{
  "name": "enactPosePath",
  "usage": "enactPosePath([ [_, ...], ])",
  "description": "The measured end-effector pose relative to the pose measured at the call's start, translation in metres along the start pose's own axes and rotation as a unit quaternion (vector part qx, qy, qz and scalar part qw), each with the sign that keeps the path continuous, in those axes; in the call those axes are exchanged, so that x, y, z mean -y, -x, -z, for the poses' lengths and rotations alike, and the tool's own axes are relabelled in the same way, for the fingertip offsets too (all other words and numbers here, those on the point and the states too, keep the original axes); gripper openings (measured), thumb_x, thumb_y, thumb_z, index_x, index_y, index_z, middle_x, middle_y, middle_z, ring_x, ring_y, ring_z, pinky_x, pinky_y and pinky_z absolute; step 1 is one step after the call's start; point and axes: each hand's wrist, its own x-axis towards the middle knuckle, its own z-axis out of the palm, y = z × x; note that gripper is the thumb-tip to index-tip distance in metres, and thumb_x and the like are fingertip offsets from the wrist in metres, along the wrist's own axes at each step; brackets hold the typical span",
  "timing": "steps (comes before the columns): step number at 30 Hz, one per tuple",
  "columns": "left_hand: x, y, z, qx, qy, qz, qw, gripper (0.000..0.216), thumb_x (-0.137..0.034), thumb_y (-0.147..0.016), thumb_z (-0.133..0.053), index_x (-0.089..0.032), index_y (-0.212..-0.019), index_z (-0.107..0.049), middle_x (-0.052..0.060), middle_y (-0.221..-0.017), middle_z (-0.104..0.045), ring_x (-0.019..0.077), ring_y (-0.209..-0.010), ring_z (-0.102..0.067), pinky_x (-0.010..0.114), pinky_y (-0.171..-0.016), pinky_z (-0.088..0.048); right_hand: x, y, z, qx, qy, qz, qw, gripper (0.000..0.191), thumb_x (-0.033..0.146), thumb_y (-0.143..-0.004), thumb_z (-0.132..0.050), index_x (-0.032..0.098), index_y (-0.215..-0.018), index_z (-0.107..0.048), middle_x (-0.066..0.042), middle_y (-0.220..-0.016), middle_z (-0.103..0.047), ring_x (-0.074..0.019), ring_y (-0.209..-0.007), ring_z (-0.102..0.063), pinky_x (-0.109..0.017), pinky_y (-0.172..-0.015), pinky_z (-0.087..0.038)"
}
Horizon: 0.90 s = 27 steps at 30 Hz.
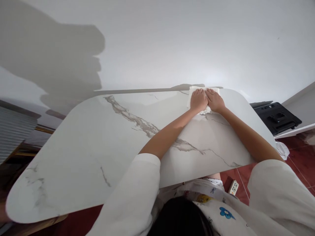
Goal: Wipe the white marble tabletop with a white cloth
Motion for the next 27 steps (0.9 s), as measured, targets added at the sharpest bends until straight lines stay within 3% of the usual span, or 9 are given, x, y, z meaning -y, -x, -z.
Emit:
enactPosePath([
  [8,-0.03,0.064,0.014,0.048,0.016,-0.039,0.998,0.044,-0.018,-0.091,-0.033,-0.007,-0.132,-0.047,0.014,-0.14,-0.046,0.0252,-0.135,-0.034,0.038,-0.115,-0.021,0.025,0.08,0.021,0.017,0.022,-0.013,1.0,0.054,0.024,-0.094,-0.024,0.008,-0.145,-0.033,-0.011,-0.15,-0.036,-0.0274,-0.139,-0.029,-0.047,-0.111,-0.028],
  [13,-0.03,0.109,0.033,0.073,0.016,-0.056,0.996,0.049,-0.019,-0.09,-0.033,-0.007,-0.137,-0.041,0.014,-0.145,-0.042,0.0254,-0.138,-0.031,0.039,-0.116,-0.02,0.062,0.121,0.029,0.011,0.017,-0.023,1.0,0.055,0.025,-0.093,-0.024,0.006,-0.144,-0.035,-0.013,-0.149,-0.036,-0.0271,-0.139,-0.029,-0.045,-0.113,-0.026],
  [20,-0.031,0.17,0.055,0.097,0.034,-0.057,0.993,0.054,-0.016,-0.085,-0.033,-0.006,-0.138,-0.039,0.015,-0.148,-0.038,0.0263,-0.14,-0.028,0.043,-0.117,-0.021,0.101,0.176,0.04,-0.017,-0.014,0.021,1.0,0.056,0.026,-0.092,-0.026,0.008,-0.144,-0.037,-0.011,-0.147,-0.04,-0.0265,-0.139,-0.031,-0.046,-0.112,-0.03],
  [23,-0.046,0.191,0.057,0.101,0.061,-0.036,0.992,0.058,-0.014,-0.081,-0.036,-0.01,-0.139,-0.038,0.012,-0.148,-0.038,0.0255,-0.14,-0.028,0.044,-0.117,-0.022,0.102,0.203,0.048,-0.014,-0.024,0.035,0.999,0.056,0.027,-0.092,-0.028,0.011,-0.145,-0.035,-0.009,-0.148,-0.039,-0.0257,-0.139,-0.031,-0.047,-0.112,-0.031],
  [27,-0.076,0.2,0.05,0.125,0.1,-0.031,0.987,0.06,-0.015,-0.08,-0.036,-0.011,-0.141,-0.035,0.01,-0.15,-0.034,0.0243,-0.142,-0.024,0.043,-0.118,-0.021,0.08,0.231,0.057,-0.008,-0.023,0.03,0.999,0.057,0.028,-0.091,-0.032,0.014,-0.146,-0.034,-0.008,-0.148,-0.038,-0.0252,-0.139,-0.031,-0.047,-0.111,-0.033],
])
